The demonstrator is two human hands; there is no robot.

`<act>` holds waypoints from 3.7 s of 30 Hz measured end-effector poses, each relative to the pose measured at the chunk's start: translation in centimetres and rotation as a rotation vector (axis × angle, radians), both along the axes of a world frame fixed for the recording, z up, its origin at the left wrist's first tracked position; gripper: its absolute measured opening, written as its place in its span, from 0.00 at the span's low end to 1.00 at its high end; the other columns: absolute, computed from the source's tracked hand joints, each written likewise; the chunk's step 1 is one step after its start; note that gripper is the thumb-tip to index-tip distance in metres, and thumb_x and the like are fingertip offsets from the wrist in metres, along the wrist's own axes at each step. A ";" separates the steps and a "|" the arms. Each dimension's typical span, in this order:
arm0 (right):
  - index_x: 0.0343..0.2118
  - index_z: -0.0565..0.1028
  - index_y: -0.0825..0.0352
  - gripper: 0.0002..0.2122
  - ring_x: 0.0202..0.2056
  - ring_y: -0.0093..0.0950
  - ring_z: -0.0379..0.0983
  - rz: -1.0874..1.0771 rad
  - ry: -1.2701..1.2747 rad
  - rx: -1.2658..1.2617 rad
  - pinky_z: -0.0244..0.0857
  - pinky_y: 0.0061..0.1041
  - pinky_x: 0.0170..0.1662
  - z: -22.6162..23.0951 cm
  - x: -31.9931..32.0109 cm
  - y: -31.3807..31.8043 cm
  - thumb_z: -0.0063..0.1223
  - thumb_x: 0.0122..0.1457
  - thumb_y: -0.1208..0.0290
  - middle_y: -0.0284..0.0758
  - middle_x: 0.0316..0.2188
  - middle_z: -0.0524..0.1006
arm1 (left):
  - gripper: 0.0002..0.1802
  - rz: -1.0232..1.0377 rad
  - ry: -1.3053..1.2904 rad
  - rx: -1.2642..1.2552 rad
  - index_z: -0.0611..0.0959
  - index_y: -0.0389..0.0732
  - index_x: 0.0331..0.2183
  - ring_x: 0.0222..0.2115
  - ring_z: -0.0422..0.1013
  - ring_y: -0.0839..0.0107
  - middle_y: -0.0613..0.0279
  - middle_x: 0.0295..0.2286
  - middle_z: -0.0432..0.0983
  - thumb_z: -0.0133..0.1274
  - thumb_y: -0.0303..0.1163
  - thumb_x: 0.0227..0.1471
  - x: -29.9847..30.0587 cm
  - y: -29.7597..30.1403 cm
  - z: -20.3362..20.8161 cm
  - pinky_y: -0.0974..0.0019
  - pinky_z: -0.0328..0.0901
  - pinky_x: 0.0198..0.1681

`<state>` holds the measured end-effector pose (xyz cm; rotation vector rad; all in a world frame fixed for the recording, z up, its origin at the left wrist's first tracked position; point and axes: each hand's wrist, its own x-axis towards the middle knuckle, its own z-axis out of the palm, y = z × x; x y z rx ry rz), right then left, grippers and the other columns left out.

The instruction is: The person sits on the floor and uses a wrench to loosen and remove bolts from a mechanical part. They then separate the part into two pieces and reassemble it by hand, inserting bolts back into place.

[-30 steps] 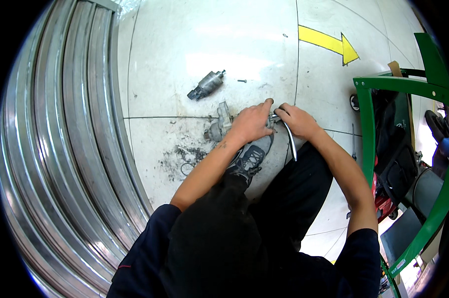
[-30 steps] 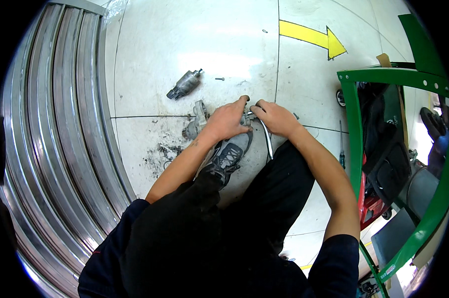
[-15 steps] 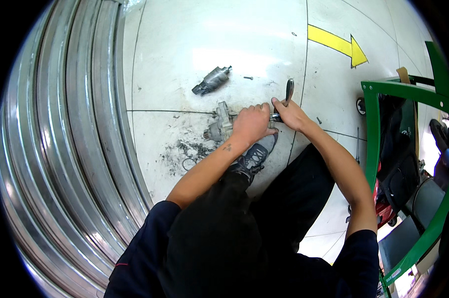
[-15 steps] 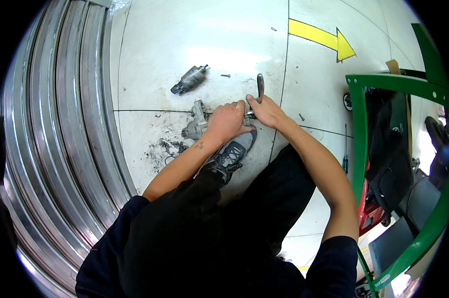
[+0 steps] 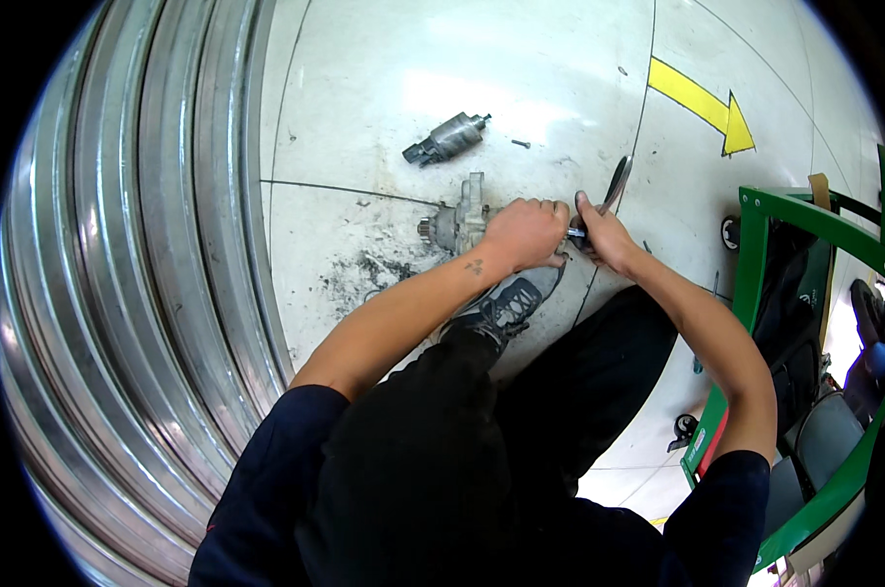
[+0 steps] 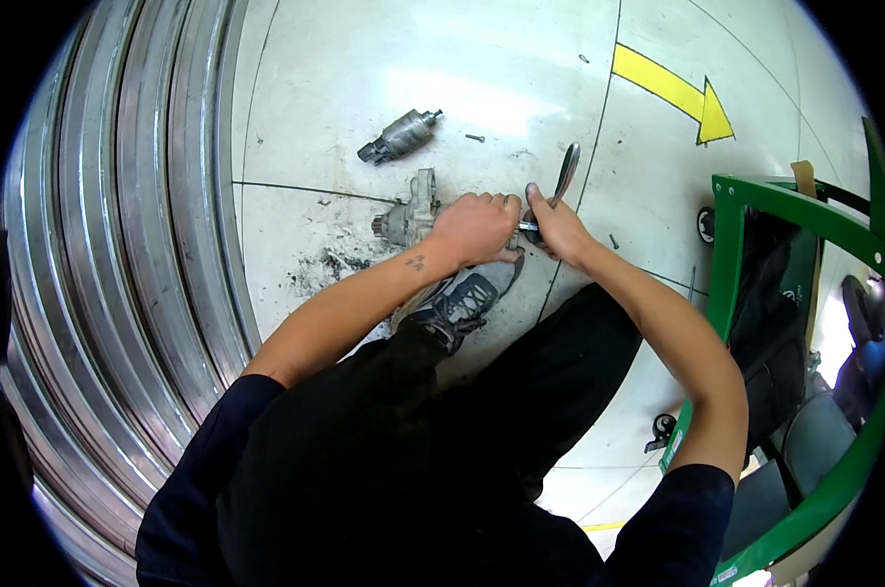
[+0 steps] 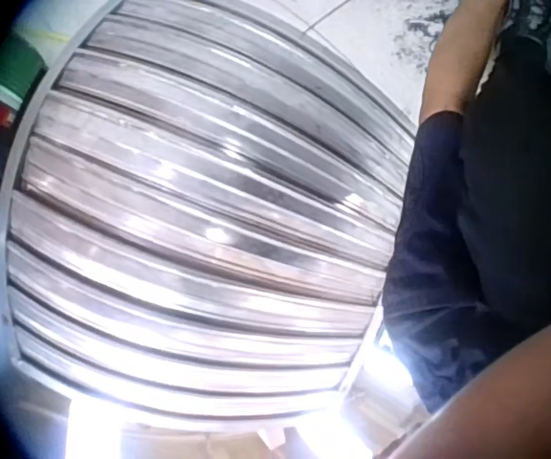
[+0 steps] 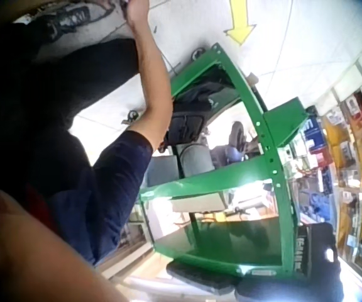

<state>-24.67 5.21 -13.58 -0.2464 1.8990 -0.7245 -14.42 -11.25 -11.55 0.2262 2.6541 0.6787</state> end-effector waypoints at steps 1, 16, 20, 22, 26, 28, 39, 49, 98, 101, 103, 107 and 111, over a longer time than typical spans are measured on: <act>0.23 0.71 0.66 0.14 0.27 0.42 0.73 -0.007 0.042 0.011 0.65 0.38 0.29 -0.3 0.1 -0.2 0.56 0.58 0.61 0.43 0.17 0.71 | 0.34 0.009 0.030 0.010 0.76 0.34 0.37 0.36 0.78 0.57 0.52 0.33 0.79 0.69 0.51 0.38 -0.2 0.0 -0.3 0.60 0.72 0.38; 0.21 0.69 0.69 0.19 0.25 0.41 0.70 0.718 0.838 -0.418 0.63 0.35 0.30 1.2 -0.1 0.4 0.49 0.64 0.59 0.43 0.16 0.70 | 0.34 0.241 0.261 -0.030 0.76 0.37 0.34 0.33 0.74 0.62 0.57 0.29 0.76 0.71 0.50 0.31 1.7 2.3 -2.2 0.61 0.67 0.39; 0.23 0.71 0.70 0.17 0.23 0.44 0.69 0.355 0.430 -0.350 0.62 0.35 0.30 1.1 0.8 0.2 0.49 0.64 0.61 0.46 0.18 0.72 | 0.33 0.237 0.255 -0.019 0.76 0.36 0.34 0.33 0.74 0.62 0.57 0.29 0.76 0.70 0.51 0.33 1.6 2.1 -2.1 0.62 0.68 0.38; 0.20 0.71 0.72 0.29 0.22 0.41 0.68 -0.196 -0.123 0.058 0.63 0.37 0.30 1.2 0.1 -1.2 0.33 0.69 0.51 0.44 0.17 0.71 | 0.33 0.221 0.242 -0.025 0.76 0.36 0.33 0.33 0.74 0.62 0.57 0.29 0.76 0.69 0.51 0.34 1.4 2.1 -1.9 0.62 0.68 0.38; 0.19 0.72 0.70 0.28 0.18 0.35 0.65 0.525 0.730 -0.359 0.60 0.36 0.26 0.7 0.2 0.1 0.36 0.69 0.50 0.41 0.14 0.68 | 0.32 0.266 0.258 -0.017 0.76 0.36 0.33 0.33 0.74 0.61 0.57 0.28 0.76 0.69 0.51 0.34 1.5 2.3 -2.3 0.62 0.69 0.38; 0.20 0.71 0.70 0.28 0.17 0.34 0.65 0.581 0.754 -0.356 0.60 0.36 0.26 1.3 0.1 -0.3 0.36 0.69 0.50 0.40 0.13 0.68 | 0.32 0.265 0.264 -0.028 0.76 0.37 0.33 0.33 0.74 0.61 0.57 0.28 0.76 0.70 0.51 0.34 1.5 2.3 -2.4 0.62 0.69 0.38; 0.23 0.70 0.69 0.18 0.21 0.43 0.65 0.427 0.730 -0.489 0.62 0.38 0.29 -0.2 1.1 0.8 0.47 0.65 0.60 0.43 0.17 0.69 | 0.31 0.262 0.272 -0.023 0.76 0.37 0.32 0.31 0.74 0.62 0.57 0.27 0.76 0.68 0.52 0.36 1.4 2.3 -2.5 0.62 0.68 0.37; 0.21 0.72 0.72 0.23 0.24 0.49 0.70 -0.045 0.170 -0.009 0.62 0.43 0.31 0.5 1.2 -0.9 0.40 0.67 0.57 0.49 0.19 0.71 | 0.32 0.198 0.240 -0.061 0.77 0.35 0.35 0.32 0.75 0.62 0.57 0.27 0.76 0.67 0.52 0.37 1.3 2.0 -1.8 0.62 0.68 0.38; 0.21 0.71 0.73 0.21 0.18 0.32 0.62 -0.091 0.344 -0.129 0.58 0.35 0.27 0.1 1.7 1.8 0.42 0.66 0.60 0.41 0.14 0.68 | 0.32 0.250 0.081 -0.020 0.76 0.39 0.38 0.38 0.76 0.60 0.57 0.32 0.78 0.68 0.51 0.37 1.2 1.1 0.2 0.60 0.68 0.40; 0.20 0.70 0.73 0.17 0.16 0.37 0.63 0.080 0.454 -0.206 0.58 0.37 0.23 1.0 2.2 1.2 0.47 0.64 0.68 0.43 0.14 0.68 | 0.33 0.268 0.051 -0.061 0.76 0.39 0.38 0.38 0.76 0.59 0.57 0.33 0.79 0.70 0.51 0.36 1.2 1.3 0.3 0.60 0.68 0.43; 0.20 0.70 0.71 0.14 0.17 0.42 0.65 0.211 0.653 -0.347 0.60 0.39 0.24 0.3 2.4 0.7 0.47 0.63 0.71 0.45 0.16 0.69 | 0.33 0.257 0.023 -0.066 0.76 0.39 0.38 0.39 0.76 0.60 0.56 0.33 0.79 0.71 0.49 0.35 1.1 1.5 0.0 0.60 0.68 0.44; 0.22 0.71 0.70 0.10 0.21 0.49 0.69 0.285 0.719 -0.418 0.63 0.41 0.26 0.0 2.5 0.8 0.48 0.61 0.75 0.47 0.19 0.71 | 0.34 0.226 -0.035 -0.023 0.77 0.37 0.39 0.38 0.77 0.60 0.56 0.34 0.80 0.72 0.46 0.33 0.4 1.3 -0.4 0.62 0.69 0.44; 0.23 0.71 0.70 0.09 0.22 0.49 0.69 0.266 0.689 -0.420 0.62 0.41 0.26 -0.1 2.2 1.2 0.47 0.61 0.75 0.47 0.19 0.71 | 0.33 0.225 -0.097 0.029 0.77 0.37 0.38 0.38 0.78 0.59 0.56 0.33 0.80 0.73 0.45 0.32 0.1 0.9 -0.4 0.61 0.70 0.43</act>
